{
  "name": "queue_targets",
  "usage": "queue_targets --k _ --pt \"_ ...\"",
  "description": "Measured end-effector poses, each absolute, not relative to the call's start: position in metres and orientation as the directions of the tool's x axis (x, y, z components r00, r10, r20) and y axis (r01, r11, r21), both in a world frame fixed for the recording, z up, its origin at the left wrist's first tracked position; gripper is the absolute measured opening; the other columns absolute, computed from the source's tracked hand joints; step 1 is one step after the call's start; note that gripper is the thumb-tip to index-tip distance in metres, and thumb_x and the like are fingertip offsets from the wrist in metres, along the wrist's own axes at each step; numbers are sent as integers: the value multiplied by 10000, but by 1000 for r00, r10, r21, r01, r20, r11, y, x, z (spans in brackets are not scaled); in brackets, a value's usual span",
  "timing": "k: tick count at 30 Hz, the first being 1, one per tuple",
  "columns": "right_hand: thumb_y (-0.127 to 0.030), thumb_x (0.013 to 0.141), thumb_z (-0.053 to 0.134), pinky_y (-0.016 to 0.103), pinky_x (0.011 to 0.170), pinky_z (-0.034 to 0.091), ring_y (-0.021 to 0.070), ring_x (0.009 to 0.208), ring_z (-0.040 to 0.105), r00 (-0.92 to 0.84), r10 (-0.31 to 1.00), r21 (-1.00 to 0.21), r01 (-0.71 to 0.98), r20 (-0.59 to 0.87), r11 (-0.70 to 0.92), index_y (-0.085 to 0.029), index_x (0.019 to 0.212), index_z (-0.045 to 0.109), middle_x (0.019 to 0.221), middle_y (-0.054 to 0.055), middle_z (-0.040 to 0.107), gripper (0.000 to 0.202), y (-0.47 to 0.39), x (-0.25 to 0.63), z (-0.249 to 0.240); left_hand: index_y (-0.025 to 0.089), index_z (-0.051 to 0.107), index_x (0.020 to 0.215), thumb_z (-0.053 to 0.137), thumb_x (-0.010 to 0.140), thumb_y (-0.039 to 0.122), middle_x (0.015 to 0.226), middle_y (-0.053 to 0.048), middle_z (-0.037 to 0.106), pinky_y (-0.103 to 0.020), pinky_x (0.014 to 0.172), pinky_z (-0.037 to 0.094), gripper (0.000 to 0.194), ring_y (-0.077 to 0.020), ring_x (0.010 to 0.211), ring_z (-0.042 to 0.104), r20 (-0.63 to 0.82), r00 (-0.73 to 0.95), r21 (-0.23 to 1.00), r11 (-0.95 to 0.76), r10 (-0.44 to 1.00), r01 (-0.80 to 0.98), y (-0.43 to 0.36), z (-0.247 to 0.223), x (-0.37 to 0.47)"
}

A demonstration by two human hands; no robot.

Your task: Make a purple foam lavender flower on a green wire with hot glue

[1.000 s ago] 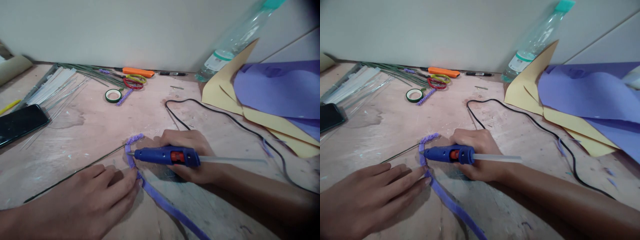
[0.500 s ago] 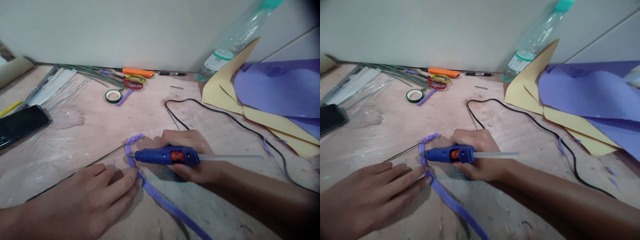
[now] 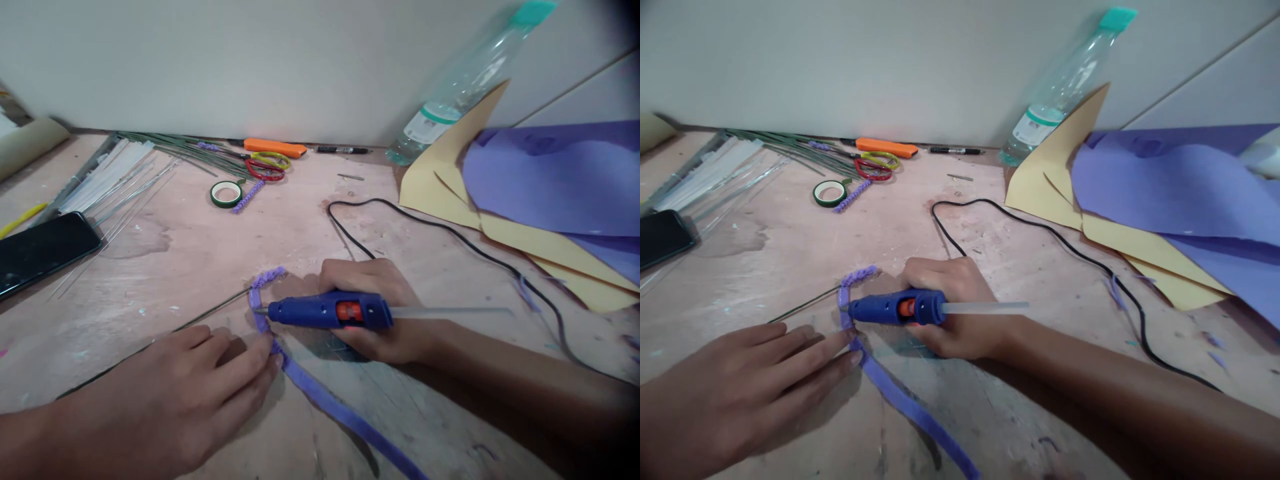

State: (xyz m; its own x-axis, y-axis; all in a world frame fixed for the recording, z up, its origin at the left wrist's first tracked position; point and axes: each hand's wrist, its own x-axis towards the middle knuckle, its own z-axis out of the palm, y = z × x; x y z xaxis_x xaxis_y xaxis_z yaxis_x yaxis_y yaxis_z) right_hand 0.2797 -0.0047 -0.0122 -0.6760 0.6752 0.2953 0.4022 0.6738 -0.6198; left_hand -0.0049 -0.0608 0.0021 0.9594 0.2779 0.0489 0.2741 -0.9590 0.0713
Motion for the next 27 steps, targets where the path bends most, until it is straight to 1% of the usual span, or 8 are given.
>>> queue_targets --k 4,9,12,15,19,22,24,27 --pt "-286 799 561 259 534 315 112 527 448 -693 674 -607 427 256 670 -208 765 522 669 -25 523 93 -3 280 -3 80 598 1327 398 987 76 1325 -152 706 -404 639 525 394 -256 855 690 53 960 68 -960 276 272 -61 1 -6" --pt "-213 774 585 286 545 321 143 578 476 -705 701 -531 557 103 638 -214 720 483 682 -2 546 115 -5 272 21 75 620 1290 407 980 61 1293 -158 718 -412 662 554 376 -264 873 707 71 961 56 -963 266 263 -62 -1 -5" --pt "-186 843 592 320 676 460 201 778 605 -749 660 -554 524 62 647 -217 863 612 883 50 665 42 -8 272 45 40 596 1340 402 967 45 1301 -175 717 -413 679 573 421 -261 860 712 93 960 58 -964 263 259 -61 -1 -4" --pt "-280 932 625 355 803 528 238 960 647 -772 631 -559 490 78 669 -275 1057 687 1073 64 690 140 -5 286 66 11 578 1370 399 953 31 1313 -187 716 -424 694 591 454 -275 864 722 110 963 61 -969 246 241 -62 -1 -5" --pt "-290 946 599 384 652 491 267 857 646 -715 684 -330 616 146 715 -295 1191 654 1042 100 660 252 10 318 66 24 591 1350 420 954 45 1314 -193 718 -414 667 582 432 -273 852 725 97 962 43 -966 256 253 -63 0 -5" --pt "-269 957 487 472 692 488 344 868 653 -676 730 -79 726 102 684 -205 1304 592 1114 181 636 368 24 339 44 25 595 1338 459 957 69 1297 -202 725 -405 676 573 407 -262 847 724 108 959 40 -965 263 260 -63 0 -5" --pt "-229 961 450 520 774 498 378 940 657 -648 760 -42 759 49 650 -145 1347 540 1201 226 620 405 30 347 26 22 596 1332 484 946 66 1293 -206 725 -398 681 569 405 -256 850 725 123 957 36 -965 263 260 -63 -1 -5" --pt "-118 863 500 489 788 523 374 978 662 -563 819 -43 821 115 570 -130 1390 477 1173 220 647 528 31 349 10 26 605 1320 493 913 46 1287 -196 730 -398 671 568 422 -260 844 729 134 955 33 -965 263 261 -63 -3 -5"
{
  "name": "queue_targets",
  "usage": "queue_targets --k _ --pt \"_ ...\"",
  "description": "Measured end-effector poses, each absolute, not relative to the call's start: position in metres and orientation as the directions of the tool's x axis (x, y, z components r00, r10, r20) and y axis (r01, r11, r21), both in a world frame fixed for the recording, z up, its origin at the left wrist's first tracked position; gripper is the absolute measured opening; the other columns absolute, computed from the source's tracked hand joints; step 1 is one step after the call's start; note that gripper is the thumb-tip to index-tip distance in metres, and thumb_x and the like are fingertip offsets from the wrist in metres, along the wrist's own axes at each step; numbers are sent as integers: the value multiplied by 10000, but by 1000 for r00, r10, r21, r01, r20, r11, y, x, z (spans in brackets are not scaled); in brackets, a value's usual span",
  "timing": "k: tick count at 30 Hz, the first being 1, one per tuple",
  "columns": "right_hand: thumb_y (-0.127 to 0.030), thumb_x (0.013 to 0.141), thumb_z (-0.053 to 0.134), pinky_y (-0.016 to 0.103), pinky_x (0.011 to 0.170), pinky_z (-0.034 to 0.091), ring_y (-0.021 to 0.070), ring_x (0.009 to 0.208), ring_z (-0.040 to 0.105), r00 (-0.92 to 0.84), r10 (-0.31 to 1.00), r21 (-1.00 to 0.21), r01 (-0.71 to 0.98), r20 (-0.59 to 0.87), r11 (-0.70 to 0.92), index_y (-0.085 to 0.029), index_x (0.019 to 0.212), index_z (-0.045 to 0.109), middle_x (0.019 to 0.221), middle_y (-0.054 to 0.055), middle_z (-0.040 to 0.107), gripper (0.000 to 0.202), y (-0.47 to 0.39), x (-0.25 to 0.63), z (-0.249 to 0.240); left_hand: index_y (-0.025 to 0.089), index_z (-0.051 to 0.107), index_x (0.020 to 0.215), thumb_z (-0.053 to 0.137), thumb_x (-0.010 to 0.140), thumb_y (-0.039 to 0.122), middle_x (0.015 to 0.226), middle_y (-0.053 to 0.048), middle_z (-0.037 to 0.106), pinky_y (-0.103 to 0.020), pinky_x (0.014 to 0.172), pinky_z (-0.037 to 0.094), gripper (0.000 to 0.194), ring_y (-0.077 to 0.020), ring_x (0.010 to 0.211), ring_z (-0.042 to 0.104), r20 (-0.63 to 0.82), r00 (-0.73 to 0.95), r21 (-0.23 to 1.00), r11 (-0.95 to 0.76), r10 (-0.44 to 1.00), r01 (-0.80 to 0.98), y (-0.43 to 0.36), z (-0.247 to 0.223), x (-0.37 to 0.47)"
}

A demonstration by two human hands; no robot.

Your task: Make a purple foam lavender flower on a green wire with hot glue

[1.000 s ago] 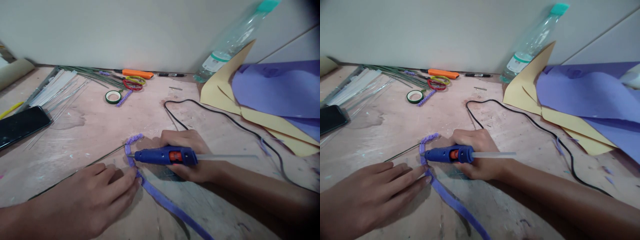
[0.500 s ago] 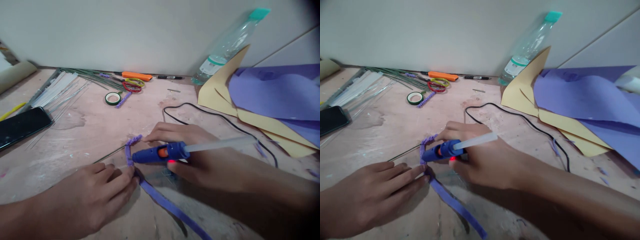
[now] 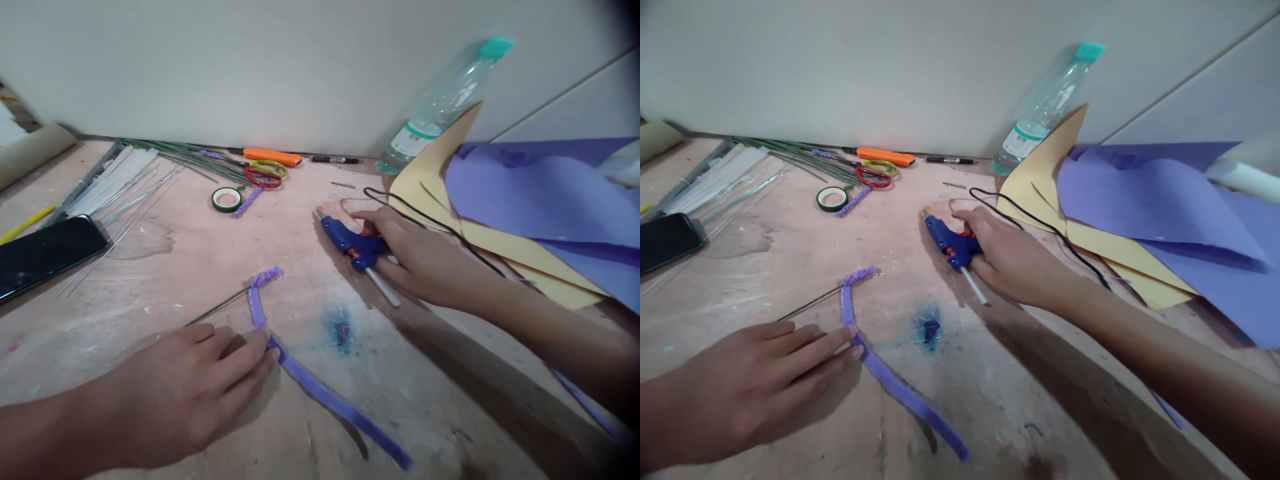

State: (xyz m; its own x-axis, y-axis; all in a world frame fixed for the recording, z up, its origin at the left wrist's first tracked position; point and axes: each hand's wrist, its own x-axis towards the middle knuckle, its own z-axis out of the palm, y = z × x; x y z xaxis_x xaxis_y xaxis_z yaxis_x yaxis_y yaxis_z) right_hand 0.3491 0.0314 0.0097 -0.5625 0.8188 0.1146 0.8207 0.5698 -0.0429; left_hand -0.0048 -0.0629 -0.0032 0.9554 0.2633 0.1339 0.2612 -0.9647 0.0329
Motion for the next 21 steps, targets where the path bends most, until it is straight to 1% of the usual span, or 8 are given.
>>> queue_targets --k 2,4,7,10,15,17,18,21 --pt "-78 823 493 507 845 529 388 1060 640 -518 829 -6 847 209 531 -156 1334 515 1165 198 650 517 29 341 8 22 592 1333 493 902 43 1293 -197 728 -402 655 569 443 -268 847 732 129 956 24 -965 262 261 -63 -5 -5" --pt "-87 860 470 560 945 498 400 1158 589 -510 811 5 848 286 531 -170 1257 560 1202 189 633 415 25 324 12 11 564 1362 492 905 48 1308 -210 716 -405 644 572 464 -270 852 733 122 957 27 -965 262 261 -63 -7 -6" --pt "-187 967 499 539 990 475 350 1129 581 -656 681 -133 681 325 720 -147 1208 597 1170 181 655 263 21 287 17 5 539 1383 500 914 70 1310 -225 705 -406 640 583 475 -267 849 732 123 957 51 -965 263 259 -62 -10 -6" --pt "-183 1010 497 486 993 473 304 1121 568 -847 486 -190 452 215 872 -140 1239 604 1191 161 664 256 21 250 14 19 558 1363 524 916 91 1262 -214 722 -401 633 587 454 -262 820 728 125 955 47 -963 268 264 -60 -10 -5" --pt "-178 1019 520 436 932 466 279 1042 536 -840 530 -308 476 119 824 -153 986 612 1085 144 650 101 24 224 3 64 561 1360 476 972 90 1265 -164 732 -368 642 569 397 -234 862 712 149 963 51 -974 225 219 -68 2 -4" --pt "-154 1010 510 405 890 451 253 985 540 -773 614 -401 517 161 756 -160 991 567 1040 120 637 61 23 224 8 128 619 1211 419 1038 122 1088 -99 776 -339 617 525 264 -196 788 683 285 923 145 -964 258 224 -73 6 -5" --pt "-157 1010 498 381 853 443 233 940 545 -731 659 -464 528 179 711 -166 1012 541 1007 97 624 44 22 224 12 175 628 1075 387 1071 169 921 -56 762 -334 591 490 241 -180 705 642 384 858 237 -935 340 265 -76 6 -6" --pt "-241 1044 449 313 742 410 168 791 523 -640 752 -685 478 157 550 -199 1052 466 899 11 558 46 12 226 30 236 480 788 333 1095 292 619 17 487 -321 547 400 345 -166 577 476 523 477 643 -695 706 322 -74 3 -10"
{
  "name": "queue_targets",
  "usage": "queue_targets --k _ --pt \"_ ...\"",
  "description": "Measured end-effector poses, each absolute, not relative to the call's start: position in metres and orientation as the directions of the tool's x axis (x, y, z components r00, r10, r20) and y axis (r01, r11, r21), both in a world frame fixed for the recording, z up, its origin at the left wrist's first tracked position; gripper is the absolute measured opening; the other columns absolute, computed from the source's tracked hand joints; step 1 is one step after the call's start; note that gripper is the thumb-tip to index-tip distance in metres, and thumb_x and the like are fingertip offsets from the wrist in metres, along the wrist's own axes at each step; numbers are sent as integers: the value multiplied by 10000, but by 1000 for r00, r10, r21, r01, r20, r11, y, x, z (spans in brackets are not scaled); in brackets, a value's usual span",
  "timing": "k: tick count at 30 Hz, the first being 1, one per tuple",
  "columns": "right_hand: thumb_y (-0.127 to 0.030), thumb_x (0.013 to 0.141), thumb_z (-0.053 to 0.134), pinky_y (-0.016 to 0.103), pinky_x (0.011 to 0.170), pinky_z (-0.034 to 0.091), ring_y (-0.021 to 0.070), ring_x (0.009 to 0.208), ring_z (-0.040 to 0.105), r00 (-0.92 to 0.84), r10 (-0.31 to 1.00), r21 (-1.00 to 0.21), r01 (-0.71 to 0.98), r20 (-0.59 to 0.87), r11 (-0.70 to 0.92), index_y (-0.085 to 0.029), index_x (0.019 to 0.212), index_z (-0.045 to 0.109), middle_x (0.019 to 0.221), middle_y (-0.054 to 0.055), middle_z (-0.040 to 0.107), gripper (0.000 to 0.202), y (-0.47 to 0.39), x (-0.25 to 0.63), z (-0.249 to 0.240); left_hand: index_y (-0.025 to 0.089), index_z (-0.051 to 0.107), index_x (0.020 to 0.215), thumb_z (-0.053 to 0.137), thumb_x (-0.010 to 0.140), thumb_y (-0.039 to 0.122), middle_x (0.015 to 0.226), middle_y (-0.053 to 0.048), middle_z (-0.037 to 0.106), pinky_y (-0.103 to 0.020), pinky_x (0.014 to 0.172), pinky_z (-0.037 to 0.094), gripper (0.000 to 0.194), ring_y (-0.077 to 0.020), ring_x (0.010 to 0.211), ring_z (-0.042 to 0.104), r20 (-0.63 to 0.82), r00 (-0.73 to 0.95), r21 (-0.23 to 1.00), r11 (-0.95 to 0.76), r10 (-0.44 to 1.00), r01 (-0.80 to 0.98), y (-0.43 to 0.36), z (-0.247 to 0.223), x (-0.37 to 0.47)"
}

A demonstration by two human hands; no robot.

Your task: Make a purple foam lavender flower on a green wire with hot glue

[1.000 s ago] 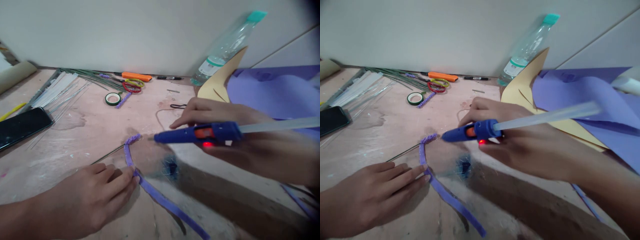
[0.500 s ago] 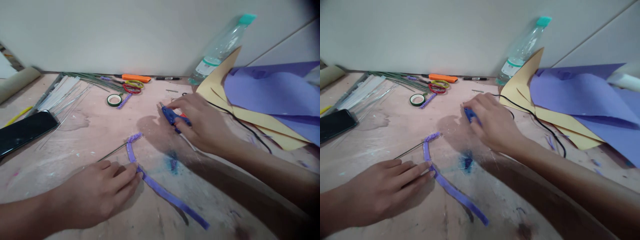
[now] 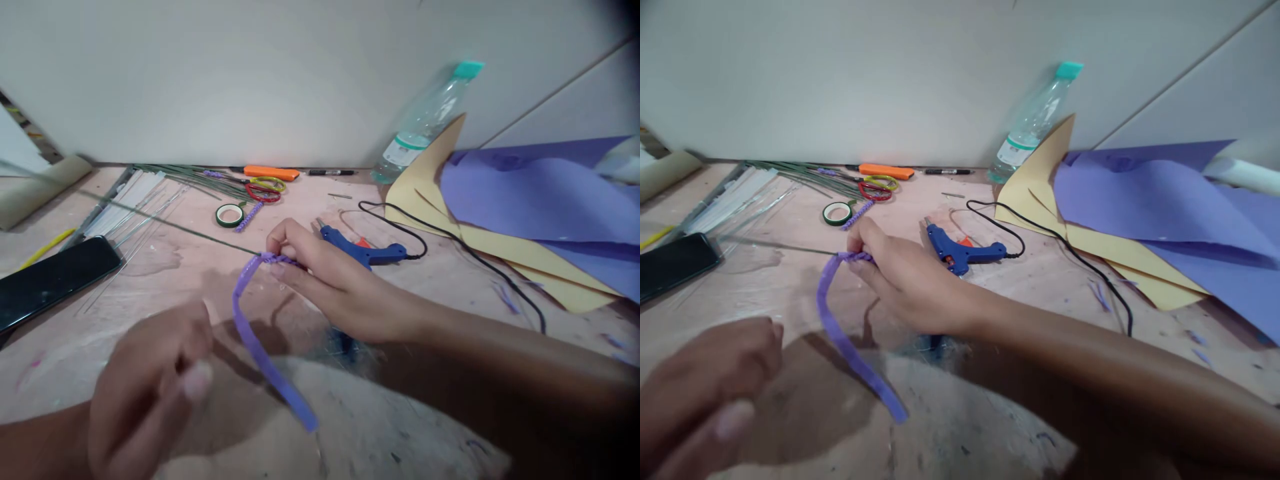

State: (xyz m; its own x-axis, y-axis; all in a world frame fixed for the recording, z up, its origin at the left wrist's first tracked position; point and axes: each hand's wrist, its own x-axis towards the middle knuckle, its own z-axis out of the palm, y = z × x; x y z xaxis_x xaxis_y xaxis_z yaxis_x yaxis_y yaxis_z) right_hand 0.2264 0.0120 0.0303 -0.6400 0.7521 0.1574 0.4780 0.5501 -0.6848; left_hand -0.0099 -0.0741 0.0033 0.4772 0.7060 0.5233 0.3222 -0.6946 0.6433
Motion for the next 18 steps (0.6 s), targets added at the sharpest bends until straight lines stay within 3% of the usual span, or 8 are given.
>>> queue_targets --k 2,3,4,7,9,12,16,18 --pt "-300 1051 443 290 725 406 152 782 512 -613 784 -798 420 101 431 -221 1043 457 876 -17 531 80 4 226 40 237 468 810 423 1046 293 704 9 466 -299 575 420 246 -172 663 480 431 260 830 -492 864 261 -67 0 -12" --pt "-310 1043 458 284 738 412 152 810 520 -593 802 -837 400 74 373 -228 1032 470 884 -20 537 84 0 226 43 238 503 877 491 1010 322 800 -3 508 -292 623 450 157 -181 757 506 415 157 860 -443 896 252 -62 -1 -13" --pt "-311 1033 473 279 755 421 153 845 532 -572 819 -868 385 43 314 -232 1024 489 895 -21 549 81 -4 225 44 241 543 985 518 992 342 924 -21 559 -295 702 493 104 -194 869 540 349 168 896 -381 922 226 -58 -2 -13" --pt "-323 1047 452 265 756 450 146 859 569 -567 823 -942 295 -40 158 -233 1014 552 903 -21 594 139 -12 223 40 245 525 1267 444 1031 355 1135 -73 623 -351 868 552 273 -232 1062 599 134 358 978 -182 924 103 -53 -1 -10" --pt "-348 1066 423 253 717 463 137 807 577 -578 815 -968 223 -34 118 -223 976 574 866 -18 595 216 -14 221 34 255 488 1342 398 1064 331 1081 -70 662 -356 858 566 301 -220 1005 646 33 452 999 -47 892 21 -55 1 -6" --pt "-339 1072 404 235 672 475 130 751 572 -550 835 -977 186 -18 102 -212 880 554 799 -18 571 275 -14 218 26 262 494 1336 455 1073 350 976 -40 708 -285 760 535 280 -186 885 666 -67 456 994 97 888 -44 -58 3 -2" --pt "-349 1071 397 224 589 463 127 668 548 -543 836 -982 186 -81 26 -215 849 527 729 -26 556 290 -14 215 22 245 510 1298 548 1045 389 911 -34 758 -240 677 456 293 -152 778 621 -248 482 952 304 840 -41 -58 3 -1" --pt "-358 1065 415 223 572 464 131 678 560 -548 833 -982 185 -79 29 -212 855 526 741 -20 559 279 -14 214 22 236 513 1297 567 1037 399 893 -36 769 -235 659 430 312 -134 718 576 -268 519 933 353 811 -69 -57 1 -2"
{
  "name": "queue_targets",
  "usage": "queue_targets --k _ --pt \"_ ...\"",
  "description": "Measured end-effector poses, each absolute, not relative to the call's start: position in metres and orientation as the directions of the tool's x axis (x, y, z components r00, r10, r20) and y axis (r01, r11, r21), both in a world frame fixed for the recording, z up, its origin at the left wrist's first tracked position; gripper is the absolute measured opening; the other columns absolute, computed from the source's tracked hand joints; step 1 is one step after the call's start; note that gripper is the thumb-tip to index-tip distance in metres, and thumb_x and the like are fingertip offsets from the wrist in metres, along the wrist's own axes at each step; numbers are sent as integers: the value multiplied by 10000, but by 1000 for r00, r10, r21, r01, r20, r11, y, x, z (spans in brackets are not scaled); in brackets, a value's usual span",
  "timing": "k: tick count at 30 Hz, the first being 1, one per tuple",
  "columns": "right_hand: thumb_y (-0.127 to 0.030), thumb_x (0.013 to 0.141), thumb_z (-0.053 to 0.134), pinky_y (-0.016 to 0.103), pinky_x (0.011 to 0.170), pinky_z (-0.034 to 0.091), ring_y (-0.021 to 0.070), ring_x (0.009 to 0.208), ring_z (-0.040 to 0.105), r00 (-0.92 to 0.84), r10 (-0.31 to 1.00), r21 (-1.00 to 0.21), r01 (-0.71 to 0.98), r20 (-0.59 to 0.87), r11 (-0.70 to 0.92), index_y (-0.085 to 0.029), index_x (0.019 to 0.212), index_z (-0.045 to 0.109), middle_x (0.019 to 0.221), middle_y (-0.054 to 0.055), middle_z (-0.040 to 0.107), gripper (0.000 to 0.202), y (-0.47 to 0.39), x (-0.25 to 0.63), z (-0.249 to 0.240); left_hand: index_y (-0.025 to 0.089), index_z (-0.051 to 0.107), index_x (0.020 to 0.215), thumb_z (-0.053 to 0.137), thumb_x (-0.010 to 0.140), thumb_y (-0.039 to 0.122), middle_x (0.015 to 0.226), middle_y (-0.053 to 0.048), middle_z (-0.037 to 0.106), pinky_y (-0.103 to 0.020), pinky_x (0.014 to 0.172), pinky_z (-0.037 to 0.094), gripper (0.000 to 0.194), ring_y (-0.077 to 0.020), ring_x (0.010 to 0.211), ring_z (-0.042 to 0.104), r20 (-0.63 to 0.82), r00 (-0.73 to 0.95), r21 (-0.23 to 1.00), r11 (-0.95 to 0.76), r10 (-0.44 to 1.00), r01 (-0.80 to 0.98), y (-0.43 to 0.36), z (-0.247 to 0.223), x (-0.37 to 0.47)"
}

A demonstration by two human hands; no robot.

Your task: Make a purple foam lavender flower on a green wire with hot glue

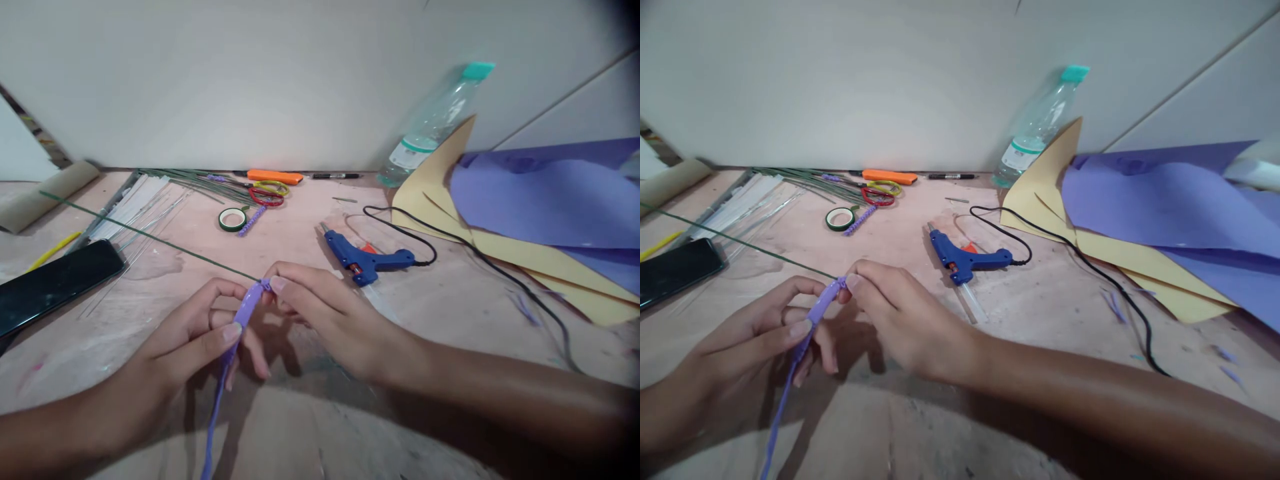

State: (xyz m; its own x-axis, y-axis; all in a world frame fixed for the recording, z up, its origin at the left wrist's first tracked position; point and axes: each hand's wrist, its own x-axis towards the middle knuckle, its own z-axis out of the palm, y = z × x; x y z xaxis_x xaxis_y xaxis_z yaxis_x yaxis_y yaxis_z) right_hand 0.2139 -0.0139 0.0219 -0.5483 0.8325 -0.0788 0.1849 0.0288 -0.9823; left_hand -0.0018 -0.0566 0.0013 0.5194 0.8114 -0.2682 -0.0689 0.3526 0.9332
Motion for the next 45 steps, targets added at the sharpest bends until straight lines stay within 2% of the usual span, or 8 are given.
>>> queue_targets --k 5,10,14,21,26,34,41,45 --pt "-343 1052 439 237 570 481 130 660 565 -547 832 -973 225 -90 42 -200 855 532 752 -14 560 260 -14 213 21 223 577 1203 585 1034 381 889 -35 781 -234 632 393 231 -118 688 547 -281 539 912 395 794 -106 -55 2 -1" --pt "-340 1043 450 230 470 431 116 564 516 -538 833 -978 209 -125 -11 -197 848 526 699 -41 496 253 -15 213 23 236 580 1225 574 1044 378 895 -27 786 -241 672 409 230 -125 722 567 -268 532 926 367 803 -88 -56 0 -3" --pt "-269 1024 476 226 527 388 101 598 460 -515 856 -967 241 -55 83 -180 819 555 666 -52 483 237 -14 213 27 232 587 1244 578 1040 373 886 -32 789 -239 659 412 247 -130 712 567 -258 526 924 366 810 -110 -56 0 -4" --pt "-260 1004 505 238 527 356 101 585 465 -511 858 -971 229 -54 75 -176 843 573 638 -59 514 194 -14 212 23 213 630 1201 609 1013 331 845 -43 787 -215 632 408 223 -128 696 563 -245 550 883 419 799 -214 -53 5 -1" --pt "-250 987 539 222 532 379 94 580 485 -500 865 -980 187 -29 75 -177 844 566 638 -61 538 162 -14 211 20 187 633 1175 640 982 379 761 -43 765 -221 574 380 272 -124 607 505 -251 551 872 433 795 -228 -52 7 -1" --pt "-201 983 564 218 553 422 101 611 572 -504 863 -942 278 22 186 -168 859 613 681 -30 643 136 -16 218 22 177 597 1272 640 983 394 758 -54 768 -225 537 361 363 -123 569 508 -253 591 864 453 766 -217 -51 1 -1" --pt "-196 974 579 233 553 426 119 641 615 -478 877 -941 275 47 200 -169 876 628 717 -13 676 113 -23 218 21 194 583 1312 631 998 387 781 -55 780 -226 563 371 371 -122 592 519 -284 612 860 478 738 -178 -51 1 -4" --pt "-188 969 592 229 567 439 119 660 621 -473 878 -933 284 65 222 -162 871 645 728 -6 686 114 -24 218 21 185 603 1270 645 987 396 761 -54 772 -228 554 351 355 -120 577 497 -299 615 848 499 730 -180 -52 4 -2"
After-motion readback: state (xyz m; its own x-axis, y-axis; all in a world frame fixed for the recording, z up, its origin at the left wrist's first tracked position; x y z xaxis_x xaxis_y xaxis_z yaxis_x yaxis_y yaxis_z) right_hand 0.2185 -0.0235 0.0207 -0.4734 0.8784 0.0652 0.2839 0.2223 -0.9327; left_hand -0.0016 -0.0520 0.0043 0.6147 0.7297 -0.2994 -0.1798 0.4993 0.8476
